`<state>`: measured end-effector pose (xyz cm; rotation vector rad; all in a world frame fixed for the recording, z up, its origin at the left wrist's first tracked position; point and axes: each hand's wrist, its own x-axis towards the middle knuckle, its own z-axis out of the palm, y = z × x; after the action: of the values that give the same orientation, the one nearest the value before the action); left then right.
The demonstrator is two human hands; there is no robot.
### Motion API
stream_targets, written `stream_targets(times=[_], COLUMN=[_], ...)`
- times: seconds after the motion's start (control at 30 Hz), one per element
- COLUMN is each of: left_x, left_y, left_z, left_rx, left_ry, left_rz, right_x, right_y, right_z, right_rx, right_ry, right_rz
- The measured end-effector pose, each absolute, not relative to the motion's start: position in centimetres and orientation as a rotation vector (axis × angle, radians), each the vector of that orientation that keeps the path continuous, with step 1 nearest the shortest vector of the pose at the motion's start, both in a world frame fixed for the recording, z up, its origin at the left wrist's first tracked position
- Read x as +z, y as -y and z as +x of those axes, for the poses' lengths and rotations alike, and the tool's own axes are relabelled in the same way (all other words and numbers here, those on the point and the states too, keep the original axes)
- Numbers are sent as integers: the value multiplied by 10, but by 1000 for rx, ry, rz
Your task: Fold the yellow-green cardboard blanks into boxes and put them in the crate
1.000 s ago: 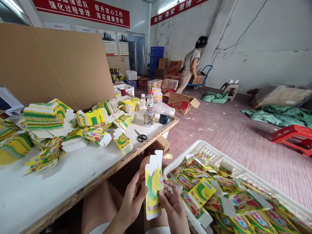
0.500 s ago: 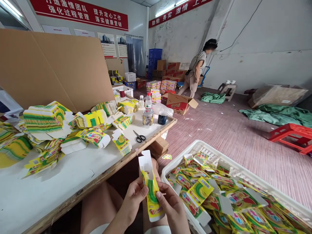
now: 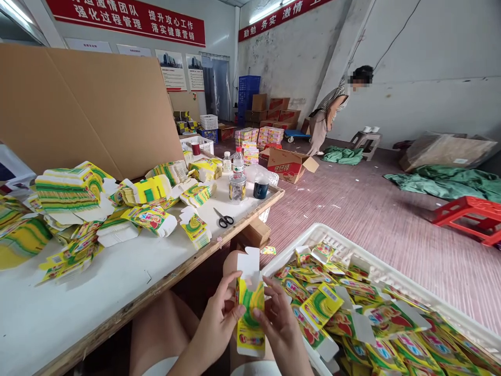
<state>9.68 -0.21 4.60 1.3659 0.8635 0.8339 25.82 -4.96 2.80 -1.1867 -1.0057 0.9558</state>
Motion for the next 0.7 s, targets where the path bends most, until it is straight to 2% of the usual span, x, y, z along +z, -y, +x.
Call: stream_targets(times=[0.37, 0.7], left_x=[56, 55], left_y=[-2, 2], left_z=[91, 89], left_rx=[710, 638], left_ry=[-645, -548], left_rz=[1163, 1058], right_x=[31, 42], right_y=[50, 46], right_z=[270, 277], right_rx=[1120, 790], right_ry=[1076, 1289], right_rz=[-1124, -1257])
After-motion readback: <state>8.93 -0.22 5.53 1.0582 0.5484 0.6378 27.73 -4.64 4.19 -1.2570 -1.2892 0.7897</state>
